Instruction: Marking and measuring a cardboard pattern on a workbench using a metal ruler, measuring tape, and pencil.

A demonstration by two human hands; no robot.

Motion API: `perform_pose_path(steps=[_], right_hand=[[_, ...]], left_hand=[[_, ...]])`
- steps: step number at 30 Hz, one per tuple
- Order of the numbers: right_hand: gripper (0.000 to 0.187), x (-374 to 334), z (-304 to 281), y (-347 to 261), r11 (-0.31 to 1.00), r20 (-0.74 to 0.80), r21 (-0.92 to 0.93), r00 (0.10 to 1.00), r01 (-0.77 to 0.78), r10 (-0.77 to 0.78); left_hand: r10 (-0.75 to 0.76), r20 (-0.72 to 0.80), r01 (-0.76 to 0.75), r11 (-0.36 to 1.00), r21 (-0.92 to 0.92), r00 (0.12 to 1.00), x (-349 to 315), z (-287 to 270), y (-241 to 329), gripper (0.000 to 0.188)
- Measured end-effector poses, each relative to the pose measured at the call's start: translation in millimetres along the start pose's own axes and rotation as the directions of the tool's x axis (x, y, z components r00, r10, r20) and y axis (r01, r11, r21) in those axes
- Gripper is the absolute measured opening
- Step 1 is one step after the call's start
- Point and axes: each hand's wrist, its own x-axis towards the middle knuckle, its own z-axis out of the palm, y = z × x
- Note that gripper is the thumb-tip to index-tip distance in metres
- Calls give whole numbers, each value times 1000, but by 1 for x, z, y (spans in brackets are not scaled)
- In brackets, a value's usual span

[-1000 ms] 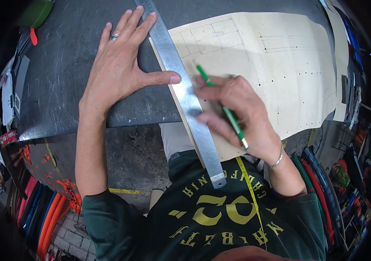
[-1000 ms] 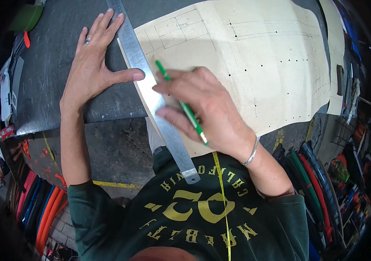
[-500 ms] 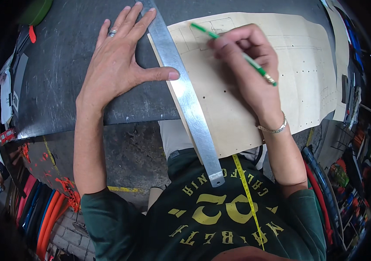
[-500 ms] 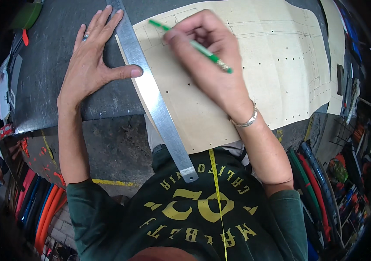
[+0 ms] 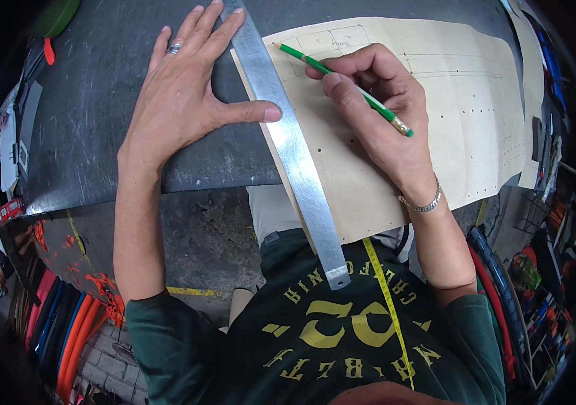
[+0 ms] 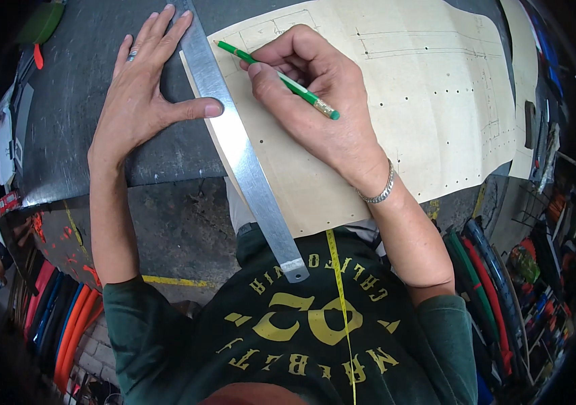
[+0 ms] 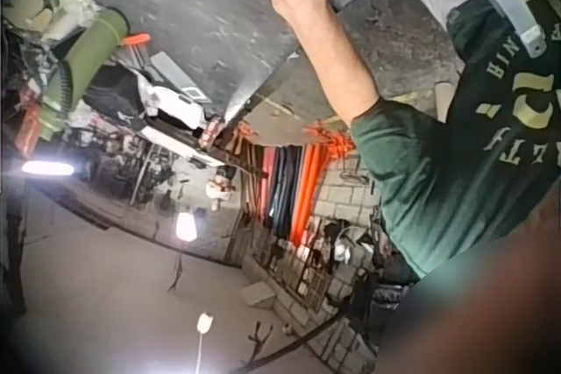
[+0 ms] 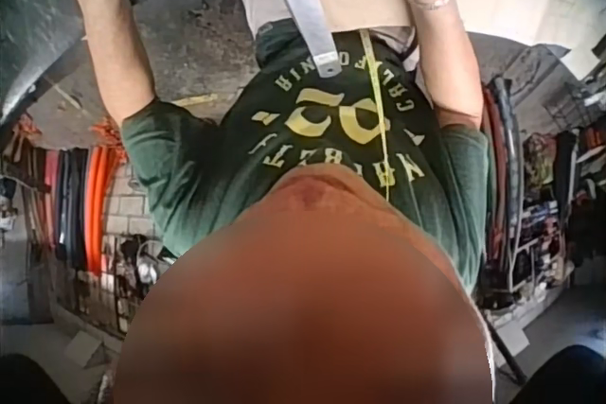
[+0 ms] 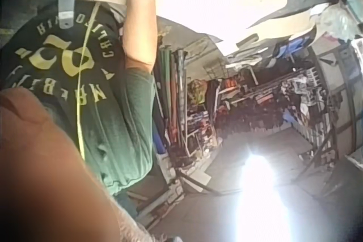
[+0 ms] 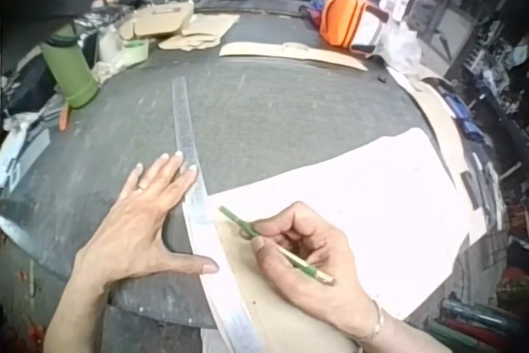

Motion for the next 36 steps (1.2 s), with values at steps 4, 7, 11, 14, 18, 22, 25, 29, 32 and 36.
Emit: perform_pose_path(steps=[4, 7, 11, 14, 18, 22, 25, 29, 32, 36], right_hand=[[13, 0, 0, 1, 996, 26, -83, 1000, 18, -16], [13, 1, 2, 3, 993, 33, -99, 997, 66, -63], [13, 3, 6, 5, 991, 19, -75, 993, 115, -114], [13, 1, 5, 4, 983, 47, -128, 991, 133, -128], [15, -14, -1, -8, 989, 55, -121, 995, 85, -79], [13, -38, -10, -18, 987, 124, -126, 986, -97, 113], [11, -51, -14, -20, 989, 150, -122, 983, -87, 105], [12, -58, -14, -26, 976, 127, -69, 968, -207, 215], [12, -60, -15, -21, 985, 122, -64, 979, -157, 164], [12, -57, -19, -21, 981, 133, -38, 972, -192, 196]], left_hand=[[-49, 53, 53, 996, -74, 997, 1, -7, 4, 134], [-50, 36, 53, 994, -94, 998, 0, -9, 4, 133], [-37, 1, 37, 991, -125, 999, -1, -4, 3, 133], [-65, 58, 69, 995, -69, 996, 0, -10, 8, 133], [-43, 22, 45, 994, -97, 999, 0, -7, 5, 134], [-51, 27, 53, 996, -77, 998, -1, -3, 3, 135], [-48, 12, 48, 996, -80, 999, 0, -4, 4, 135], [-41, -10, 40, 996, -82, 999, -2, 2, 1, 136], [-41, 4, 41, 993, -109, 999, -1, -1, 1, 135], [2, -64, -14, 983, -183, 998, -3, 6, -2, 133]])
